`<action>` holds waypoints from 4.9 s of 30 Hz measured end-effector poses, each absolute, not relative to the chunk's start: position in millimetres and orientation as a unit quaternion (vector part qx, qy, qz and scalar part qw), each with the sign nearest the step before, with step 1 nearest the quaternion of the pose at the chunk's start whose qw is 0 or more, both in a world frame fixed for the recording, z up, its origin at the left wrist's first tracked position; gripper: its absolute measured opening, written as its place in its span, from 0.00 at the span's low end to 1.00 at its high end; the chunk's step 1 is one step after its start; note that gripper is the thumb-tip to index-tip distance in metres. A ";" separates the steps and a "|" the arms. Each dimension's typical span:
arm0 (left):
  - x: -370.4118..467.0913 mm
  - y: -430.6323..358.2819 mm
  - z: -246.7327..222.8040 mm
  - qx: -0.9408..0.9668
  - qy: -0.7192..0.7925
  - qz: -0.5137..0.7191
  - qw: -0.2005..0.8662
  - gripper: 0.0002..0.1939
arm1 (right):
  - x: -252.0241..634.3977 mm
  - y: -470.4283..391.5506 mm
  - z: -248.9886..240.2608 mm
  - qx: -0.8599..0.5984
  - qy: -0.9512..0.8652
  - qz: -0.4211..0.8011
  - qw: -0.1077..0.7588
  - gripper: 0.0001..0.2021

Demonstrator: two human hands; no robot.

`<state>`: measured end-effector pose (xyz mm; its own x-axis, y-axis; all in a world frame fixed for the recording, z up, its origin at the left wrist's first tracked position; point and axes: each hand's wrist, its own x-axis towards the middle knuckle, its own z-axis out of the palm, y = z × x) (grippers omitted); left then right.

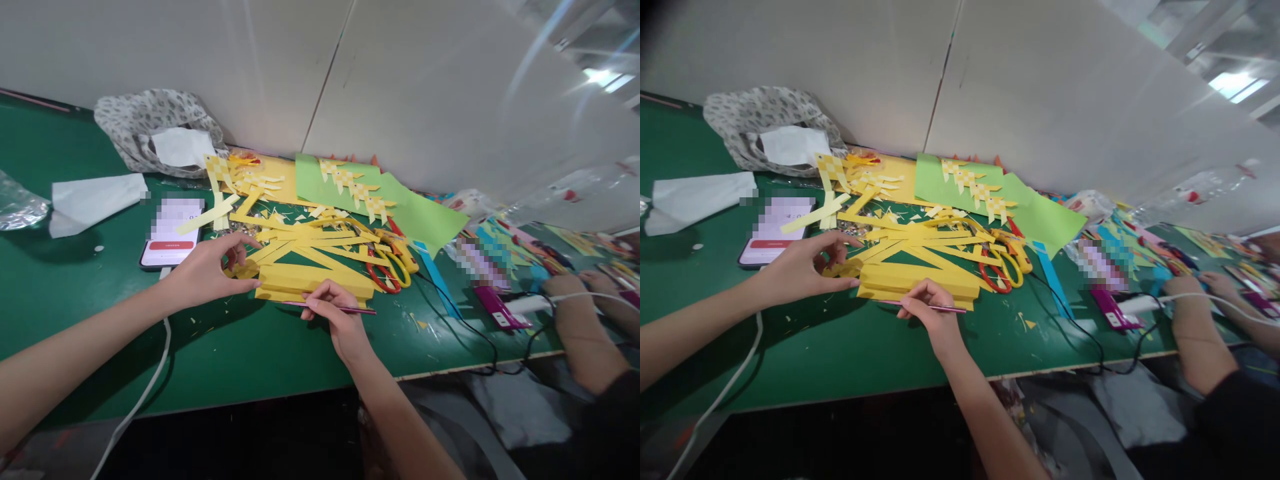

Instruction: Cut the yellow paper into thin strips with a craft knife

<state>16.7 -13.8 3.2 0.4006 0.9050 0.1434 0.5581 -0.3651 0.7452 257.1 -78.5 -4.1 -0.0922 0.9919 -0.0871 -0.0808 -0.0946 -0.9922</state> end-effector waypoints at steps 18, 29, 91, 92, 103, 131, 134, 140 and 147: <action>19.8 -21.6 8.2 0.777 0.473 0.227 0.349 0.06 | 257.2 -78.5 -1.8 -0.487 -0.466 0.562 0.480 0.07; 24.7 -23.8 6.6 0.784 0.478 0.206 0.338 0.11 | 260.6 -77.7 2.0 -0.488 -0.463 0.567 0.476 0.07; 25.7 -30.1 -0.6 0.866 0.409 0.157 0.240 0.06 | 319.0 -67.6 -7.0 -0.576 -0.540 0.466 0.400 0.13; 25.6 -30.2 -0.6 0.866 0.409 0.158 0.242 0.06 | 322.6 -67.1 -7.6 -0.575 -0.540 0.465 0.402 0.13; 24.8 -31.1 -2.4 0.865 0.406 0.167 0.243 0.06 | 333.1 -73.5 -7.6 -0.570 -0.530 0.462 0.425 0.11; 25.6 -31.2 2.2 0.885 0.384 0.169 0.202 0.05 | 256.7 -75.7 3.4 -0.565 -0.563 0.468 0.381 0.09; 26.2 -31.6 3.3 0.885 0.387 0.166 0.201 0.05 | 263.1 -75.3 4.0 -0.569 -0.569 0.456 0.380 0.09; 26.4 -31.2 2.2 0.880 0.392 0.169 0.208 0.05 | 276.8 -76.2 3.8 -0.585 -0.562 0.442 0.382 0.11; 25.1 -30.0 0.5 0.876 0.396 0.162 0.225 0.05 | 276.1 -81.0 3.5 -0.576 -0.566 0.442 0.391 0.09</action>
<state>25.1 -30.0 0.5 0.6345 0.7657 0.1051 0.6204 -0.5857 0.5215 276.1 -81.0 3.5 -0.0313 0.9973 -0.0661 0.3070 -0.0533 -0.9502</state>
